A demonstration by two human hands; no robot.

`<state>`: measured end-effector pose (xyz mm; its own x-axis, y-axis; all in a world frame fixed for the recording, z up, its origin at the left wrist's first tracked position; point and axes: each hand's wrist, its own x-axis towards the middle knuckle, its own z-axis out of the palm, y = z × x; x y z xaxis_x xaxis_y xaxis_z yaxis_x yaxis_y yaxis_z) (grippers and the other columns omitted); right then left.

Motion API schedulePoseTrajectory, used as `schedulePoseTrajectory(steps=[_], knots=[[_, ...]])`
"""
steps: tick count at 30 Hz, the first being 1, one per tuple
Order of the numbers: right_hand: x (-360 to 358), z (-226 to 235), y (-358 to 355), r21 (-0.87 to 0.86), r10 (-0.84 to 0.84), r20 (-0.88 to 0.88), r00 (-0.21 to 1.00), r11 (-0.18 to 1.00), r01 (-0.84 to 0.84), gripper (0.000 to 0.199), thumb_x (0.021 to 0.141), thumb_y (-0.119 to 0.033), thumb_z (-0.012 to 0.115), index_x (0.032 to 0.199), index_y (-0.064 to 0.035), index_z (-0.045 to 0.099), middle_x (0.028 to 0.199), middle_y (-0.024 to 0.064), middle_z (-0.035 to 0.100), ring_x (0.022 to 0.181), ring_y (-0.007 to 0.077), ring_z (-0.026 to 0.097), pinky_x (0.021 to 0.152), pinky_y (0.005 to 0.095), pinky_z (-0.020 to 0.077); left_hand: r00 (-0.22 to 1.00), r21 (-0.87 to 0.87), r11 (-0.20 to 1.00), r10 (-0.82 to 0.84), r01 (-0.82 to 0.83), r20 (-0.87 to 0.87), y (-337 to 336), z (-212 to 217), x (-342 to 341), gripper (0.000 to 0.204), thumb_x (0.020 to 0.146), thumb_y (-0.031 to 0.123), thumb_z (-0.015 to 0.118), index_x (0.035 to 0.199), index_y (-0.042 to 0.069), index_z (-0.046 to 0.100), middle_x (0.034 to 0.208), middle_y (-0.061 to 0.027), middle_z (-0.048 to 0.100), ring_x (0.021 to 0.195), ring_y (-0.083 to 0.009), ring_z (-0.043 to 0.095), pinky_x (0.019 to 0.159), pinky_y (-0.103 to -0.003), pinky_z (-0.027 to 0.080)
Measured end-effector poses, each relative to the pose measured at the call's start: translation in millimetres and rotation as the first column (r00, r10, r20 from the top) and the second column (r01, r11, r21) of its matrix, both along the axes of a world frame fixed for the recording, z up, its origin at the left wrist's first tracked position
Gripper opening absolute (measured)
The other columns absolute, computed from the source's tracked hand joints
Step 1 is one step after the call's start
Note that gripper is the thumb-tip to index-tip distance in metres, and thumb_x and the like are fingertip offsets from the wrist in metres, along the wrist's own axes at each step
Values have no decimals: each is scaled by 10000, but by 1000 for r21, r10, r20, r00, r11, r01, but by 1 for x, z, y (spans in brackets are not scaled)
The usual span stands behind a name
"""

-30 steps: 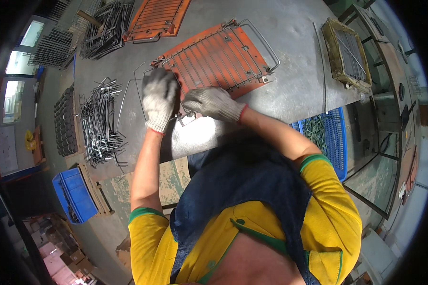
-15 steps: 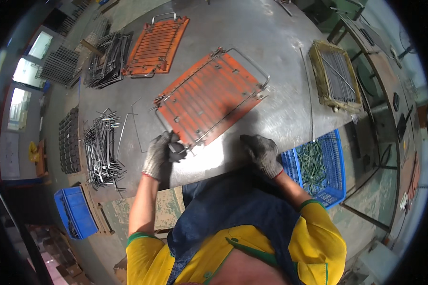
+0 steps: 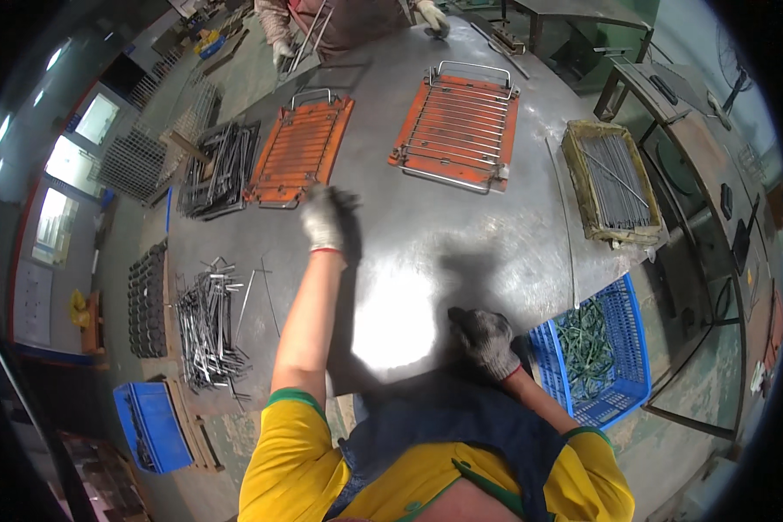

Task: The person assembles metal grids by inserting metal rods into slots on an orange jig. They pick up rods from a pile on the table, place them into the jig, and then remove the completed grid to place it on a stack. The process is repeated continuously throughout the video.

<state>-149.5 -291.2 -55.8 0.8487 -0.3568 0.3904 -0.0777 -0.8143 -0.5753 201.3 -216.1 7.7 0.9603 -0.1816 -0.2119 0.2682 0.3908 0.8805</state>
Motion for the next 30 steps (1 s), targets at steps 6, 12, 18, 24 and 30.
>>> schedulePoseTrajectory(steps=[6, 12, 18, 24, 30], knots=[[-4, -2, 2, -23, 69, -41, 997, 997, -70, 314, 850, -180, 688, 1158, -139, 731, 943, 96, 713, 838, 296, 681, 734, 443, 534, 800, -59, 819, 571, -571, 185, 92, -42, 138, 324, 1020, 258, 532, 1178, -18, 592, 1018, -140, 703, 775, -248, 673, 581, -359, 531], [1, 9, 1, 39, 74, 41, 996, 996, -76, 283, 839, -145, 666, 1108, -111, 749, 941, 117, 725, 827, 336, 691, 742, 448, 548, 889, 185, 882, 453, -434, -75, 70, -57, 162, 224, 997, 214, 491, 1020, 33, 620, 892, -96, 670, 787, -251, 654, 684, -381, 550], [-3, 0, -5, -9, 46, 15, 999, 999, -46, 317, 804, -136, 686, 1114, -115, 749, 942, 105, 728, 834, 314, 698, 747, 448, 560, 975, -208, 964, 126, -163, -182, 13, -38, 76, 139, 958, 124, 468, 884, 51, 561, 775, -107, 599, 616, -198, 561, 516, -333, 438], [-2, 12, 3, 75, 58, -22, 998, 996, -56, 263, 846, -162, 688, 1094, -99, 748, 927, 120, 725, 817, 325, 697, 729, 456, 557, 971, -212, 959, 150, -189, -184, 28, -35, 33, 154, 992, 154, 444, 1034, 27, 519, 797, -129, 585, 649, -229, 567, 491, -339, 429], [2, 23, 8, 29, 91, 33, 995, 995, -92, 238, 916, -209, 671, 1113, -94, 739, 972, 121, 726, 868, 320, 697, 766, 452, 547, 986, -249, 968, -50, 8, -162, 65, -42, -18, 186, 1041, 192, 441, 1112, 36, 512, 800, -87, 559, 691, -224, 580, 520, -350, 448]])
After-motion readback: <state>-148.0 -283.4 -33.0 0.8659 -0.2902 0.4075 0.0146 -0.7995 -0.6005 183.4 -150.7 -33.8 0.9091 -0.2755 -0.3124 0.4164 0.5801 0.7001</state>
